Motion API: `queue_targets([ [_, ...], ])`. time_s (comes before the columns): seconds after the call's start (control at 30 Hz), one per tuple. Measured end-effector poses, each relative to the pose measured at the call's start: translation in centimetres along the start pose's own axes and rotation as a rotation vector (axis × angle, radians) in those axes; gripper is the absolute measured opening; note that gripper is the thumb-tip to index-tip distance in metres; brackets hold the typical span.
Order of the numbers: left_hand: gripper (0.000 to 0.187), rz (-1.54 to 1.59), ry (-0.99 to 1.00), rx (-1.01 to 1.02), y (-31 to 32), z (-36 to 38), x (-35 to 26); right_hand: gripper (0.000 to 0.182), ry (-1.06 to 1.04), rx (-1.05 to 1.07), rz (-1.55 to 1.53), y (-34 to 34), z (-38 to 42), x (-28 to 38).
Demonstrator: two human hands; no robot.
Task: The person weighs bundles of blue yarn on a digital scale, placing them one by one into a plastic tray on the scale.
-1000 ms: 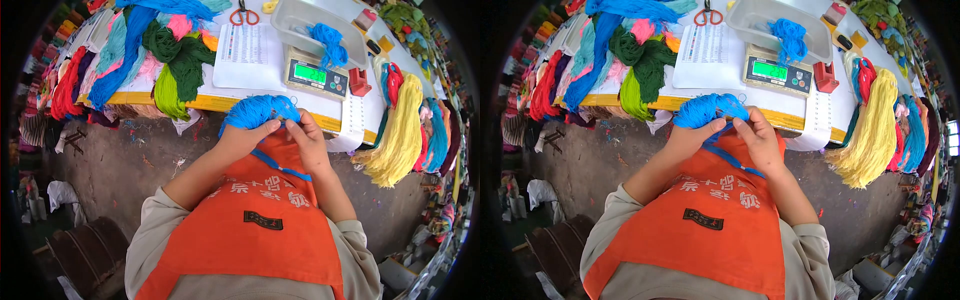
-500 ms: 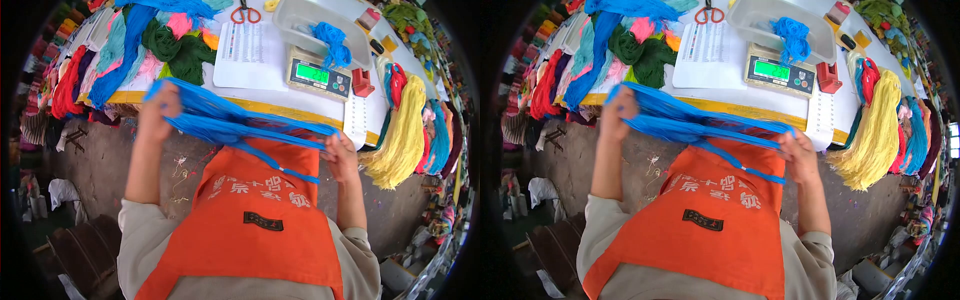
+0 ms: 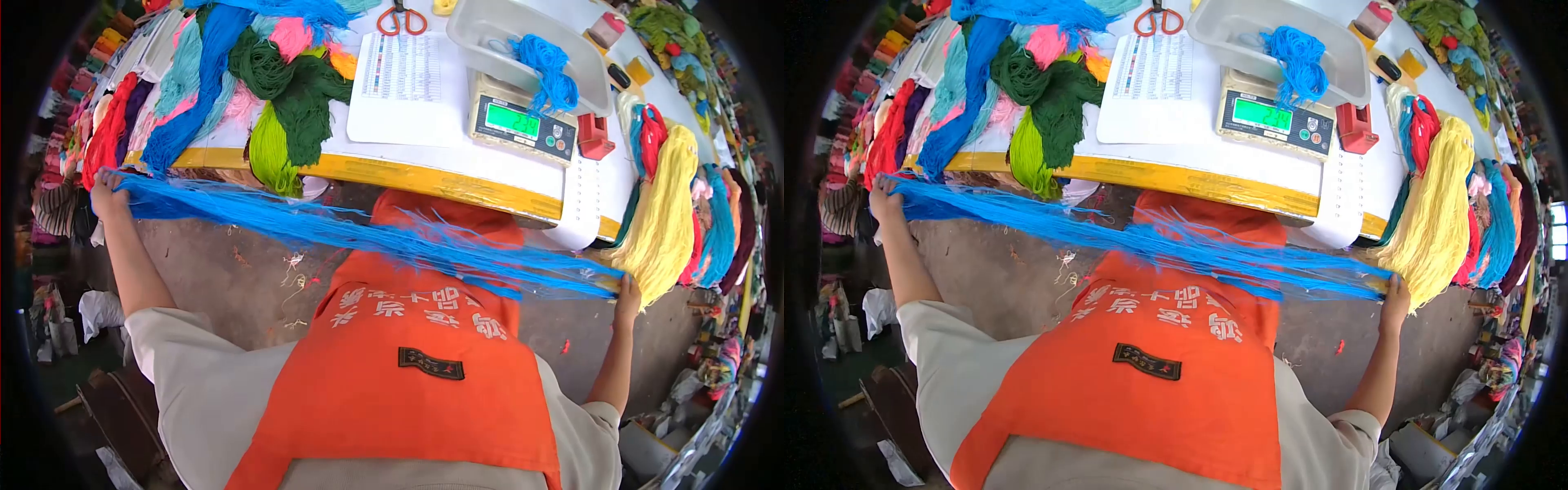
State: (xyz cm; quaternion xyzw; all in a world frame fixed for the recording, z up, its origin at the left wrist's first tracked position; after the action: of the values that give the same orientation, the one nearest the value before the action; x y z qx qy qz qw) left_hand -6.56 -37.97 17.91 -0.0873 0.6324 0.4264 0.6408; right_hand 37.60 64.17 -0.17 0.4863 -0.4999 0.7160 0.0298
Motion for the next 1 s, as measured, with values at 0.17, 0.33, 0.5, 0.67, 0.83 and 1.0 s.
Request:
queue_targets([
  [0.17,0.028,0.091,-0.112,0.354,-5.4,-8.1,-0.9,0.041,-0.197,-0.035,0.492,-2.5,0.3,-2.1],
  [0.33,0.022,0.252,-0.382,0.532,2.4,1.6,5.4,0.023,-0.087,0.335,0.026,1.6,5.7,17.8],
  [0.5,0.022,0.060,-0.281,0.490,12.6,17.3,13.6,0.045,-0.461,0.403,-0.606,-1.0,6.7,30.8],
  [0.67,0.034,-0.232,-0.328,0.468,17.4,26.9,22.1,0.046,-0.892,0.292,-1.022,-5.6,4.3,42.4],
  [0.83,0.049,-0.959,0.361,0.540,17.6,27.8,29.9,0.038,-1.095,0.179,-1.109,-7.1,-0.2,54.9],
  [1.0,0.035,-0.805,0.470,0.652,17.7,28.5,30.5,0.018,-1.421,0.008,-0.985,-9.5,-5.0,64.5],
])
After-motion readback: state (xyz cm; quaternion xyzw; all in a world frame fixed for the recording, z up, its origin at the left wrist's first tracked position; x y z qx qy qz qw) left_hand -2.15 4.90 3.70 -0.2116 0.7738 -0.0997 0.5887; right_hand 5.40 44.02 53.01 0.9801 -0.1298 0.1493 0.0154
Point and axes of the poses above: each hand's wrist, its own z-axis away from the middle knuckle, its own y-axis out of the palm, x = y × z, the point moved 2 cm from there along -z, towards the middle knuckle, and after that the axes turned 13 degrees about -y, right-handed, at the moved point
